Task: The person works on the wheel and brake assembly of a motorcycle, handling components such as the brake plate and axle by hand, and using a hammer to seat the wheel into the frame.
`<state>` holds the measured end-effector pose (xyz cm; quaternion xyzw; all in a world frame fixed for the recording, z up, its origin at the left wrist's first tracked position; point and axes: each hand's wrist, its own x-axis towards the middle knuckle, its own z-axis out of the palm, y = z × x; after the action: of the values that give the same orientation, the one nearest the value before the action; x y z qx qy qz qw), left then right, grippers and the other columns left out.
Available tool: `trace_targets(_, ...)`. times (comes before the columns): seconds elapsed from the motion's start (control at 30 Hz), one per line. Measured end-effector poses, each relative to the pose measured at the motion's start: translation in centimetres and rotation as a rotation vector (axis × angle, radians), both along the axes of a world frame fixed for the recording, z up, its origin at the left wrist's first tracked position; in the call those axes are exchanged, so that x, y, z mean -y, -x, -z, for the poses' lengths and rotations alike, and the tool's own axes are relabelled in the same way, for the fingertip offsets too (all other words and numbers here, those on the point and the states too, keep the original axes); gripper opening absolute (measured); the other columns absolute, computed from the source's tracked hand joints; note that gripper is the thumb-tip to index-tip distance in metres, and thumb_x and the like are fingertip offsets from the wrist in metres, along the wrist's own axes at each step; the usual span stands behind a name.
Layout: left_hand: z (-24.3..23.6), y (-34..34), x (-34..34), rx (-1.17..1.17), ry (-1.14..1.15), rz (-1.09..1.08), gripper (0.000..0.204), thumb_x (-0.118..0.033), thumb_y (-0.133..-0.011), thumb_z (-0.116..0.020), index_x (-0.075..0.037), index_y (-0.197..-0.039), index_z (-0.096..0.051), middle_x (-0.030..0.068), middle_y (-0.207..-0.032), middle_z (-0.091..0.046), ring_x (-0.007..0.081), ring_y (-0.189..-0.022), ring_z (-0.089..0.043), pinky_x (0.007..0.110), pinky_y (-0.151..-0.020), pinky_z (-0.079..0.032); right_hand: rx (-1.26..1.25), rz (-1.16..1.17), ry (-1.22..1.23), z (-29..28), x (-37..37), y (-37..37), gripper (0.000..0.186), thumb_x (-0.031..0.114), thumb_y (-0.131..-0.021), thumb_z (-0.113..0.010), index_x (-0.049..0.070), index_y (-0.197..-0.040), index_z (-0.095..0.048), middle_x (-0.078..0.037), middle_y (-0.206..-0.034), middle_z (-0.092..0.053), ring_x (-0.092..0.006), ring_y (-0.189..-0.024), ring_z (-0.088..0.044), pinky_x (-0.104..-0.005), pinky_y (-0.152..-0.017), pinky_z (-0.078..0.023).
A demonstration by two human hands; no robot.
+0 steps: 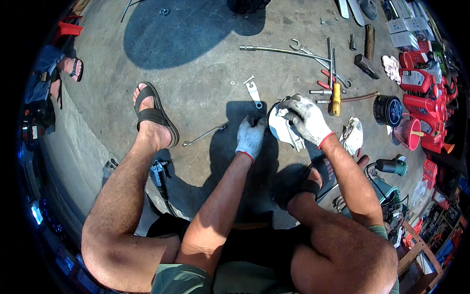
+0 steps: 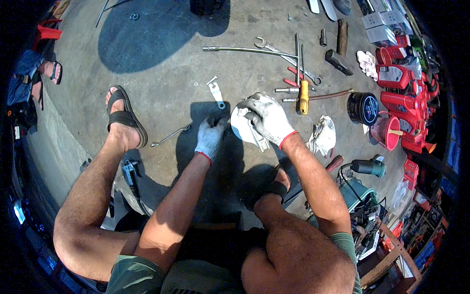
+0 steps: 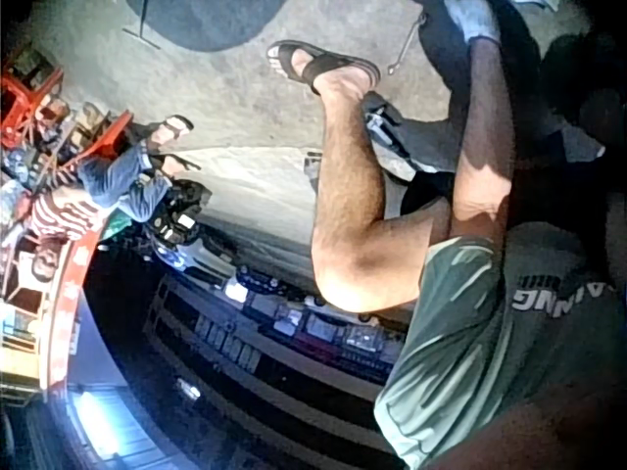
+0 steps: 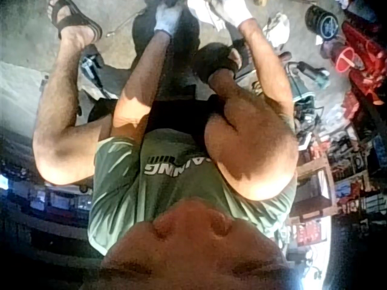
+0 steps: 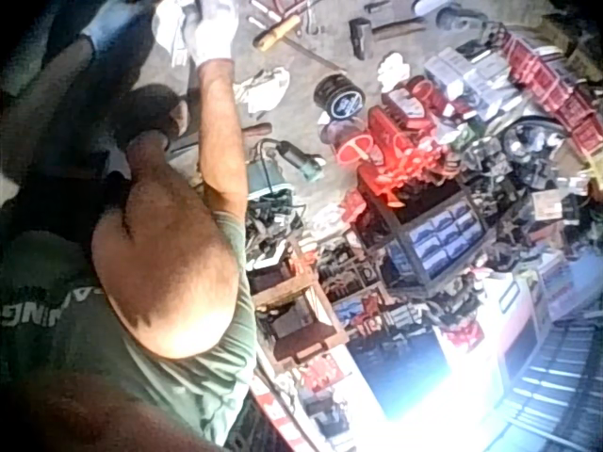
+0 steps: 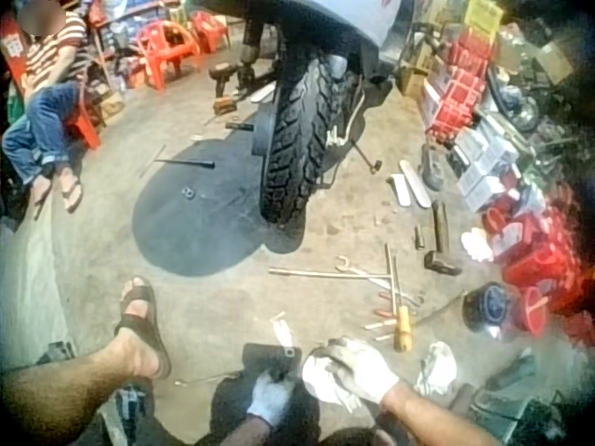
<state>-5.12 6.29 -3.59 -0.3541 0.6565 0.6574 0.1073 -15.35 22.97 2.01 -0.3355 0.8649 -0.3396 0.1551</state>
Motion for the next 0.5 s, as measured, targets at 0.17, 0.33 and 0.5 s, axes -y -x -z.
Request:
trace_targets(0.17, 1.5, -0.2, -0.2, -0.113, 0.056, -0.052, 0.016, -0.014, -0.090, -0.063, 0.001, -0.096, -0.065, 0.0092, -0.084, -0.068, 0.0156, -0.074, -0.060, 0.032, -0.066, -0.048, -0.050, -0.024, 0.011, 0.6, 0.1, 0.1, 0.027, 0.006, -0.078, -0.064, 0.009, -0.105, -0.067, -0.013, -0.101, -0.064, -0.0331, -0.100, -0.059, -0.0428, -0.089, -0.047)
trace_targets(0.33, 1.9, -0.4, -0.2, -0.063, -0.010, -0.033, 0.021, -0.015, -0.090, -0.063, 0.002, -0.103, -0.065, 0.0132, -0.091, -0.070, 0.0211, -0.081, -0.064, 0.034, -0.073, -0.050, -0.100, -0.008, 0.009, 1.0, -0.1, -0.1, 0.028, 0.007, -0.077, -0.065, 0.010, -0.104, -0.068, -0.012, -0.099, -0.064, -0.0327, -0.098, -0.059, -0.0430, -0.088, -0.046)
trace_targets(0.5, 2.6, -0.4, -0.1, -0.065, 0.051, -0.008, 0.019, -0.005, -0.090, -0.062, -0.001, -0.109, -0.065, 0.0065, -0.097, -0.068, 0.0144, -0.085, -0.061, 0.029, -0.077, -0.049, -0.100, 0.005, 0.006, 1.2, 0.2, -0.3, 0.028, 0.008, -0.076, -0.067, 0.011, -0.104, -0.069, -0.011, -0.099, -0.064, -0.0318, -0.100, -0.059, -0.0429, -0.089, -0.045)
